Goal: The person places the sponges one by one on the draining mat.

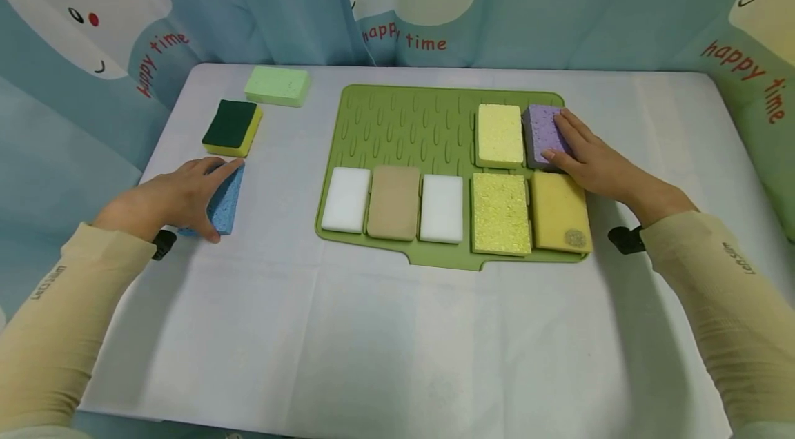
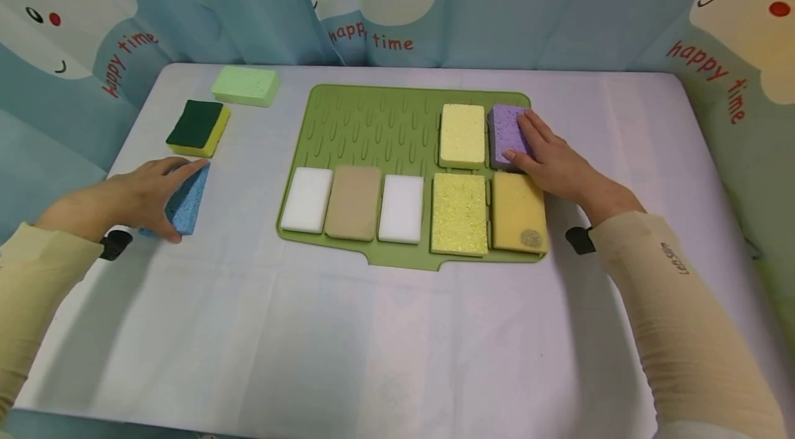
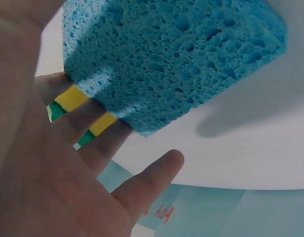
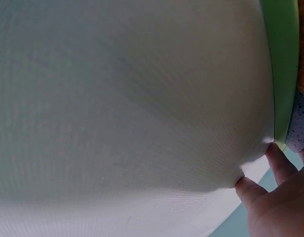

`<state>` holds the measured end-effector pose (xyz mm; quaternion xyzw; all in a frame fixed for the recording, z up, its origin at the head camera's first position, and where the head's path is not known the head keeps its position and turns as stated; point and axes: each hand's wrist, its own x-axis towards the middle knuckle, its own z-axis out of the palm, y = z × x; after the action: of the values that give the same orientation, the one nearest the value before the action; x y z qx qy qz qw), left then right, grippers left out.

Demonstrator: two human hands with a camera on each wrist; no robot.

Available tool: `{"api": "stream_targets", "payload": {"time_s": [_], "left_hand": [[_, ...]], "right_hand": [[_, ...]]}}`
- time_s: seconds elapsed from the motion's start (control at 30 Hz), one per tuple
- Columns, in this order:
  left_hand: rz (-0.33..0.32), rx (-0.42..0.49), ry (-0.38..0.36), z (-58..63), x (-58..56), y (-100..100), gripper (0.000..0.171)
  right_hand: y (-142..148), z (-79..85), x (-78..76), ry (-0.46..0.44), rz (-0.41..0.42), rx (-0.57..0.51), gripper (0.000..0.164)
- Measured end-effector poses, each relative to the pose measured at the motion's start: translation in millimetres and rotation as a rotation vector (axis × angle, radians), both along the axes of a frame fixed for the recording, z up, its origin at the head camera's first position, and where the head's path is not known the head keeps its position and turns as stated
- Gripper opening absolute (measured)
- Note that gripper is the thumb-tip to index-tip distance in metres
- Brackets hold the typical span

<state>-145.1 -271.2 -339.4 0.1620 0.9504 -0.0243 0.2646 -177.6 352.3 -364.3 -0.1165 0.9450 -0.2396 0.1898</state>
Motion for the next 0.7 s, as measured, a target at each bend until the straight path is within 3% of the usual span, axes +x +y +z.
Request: {"api": "stream_targets", "payload": {"time_s": [0.33, 0.7], "left_hand": [[-0.005, -0.030, 0.011, 6.4, -0.5, 7, 0.124], [0.023, -0.012, -0.013, 12.4, -1.5, 14, 0.125]], "right_hand": [[0, 0.0, -0.3, -0.001, 0.004, 0.009, 0.080], [-2, 1.8, 1.2, 0.000, -0.002, 0.000, 0.080]]}}
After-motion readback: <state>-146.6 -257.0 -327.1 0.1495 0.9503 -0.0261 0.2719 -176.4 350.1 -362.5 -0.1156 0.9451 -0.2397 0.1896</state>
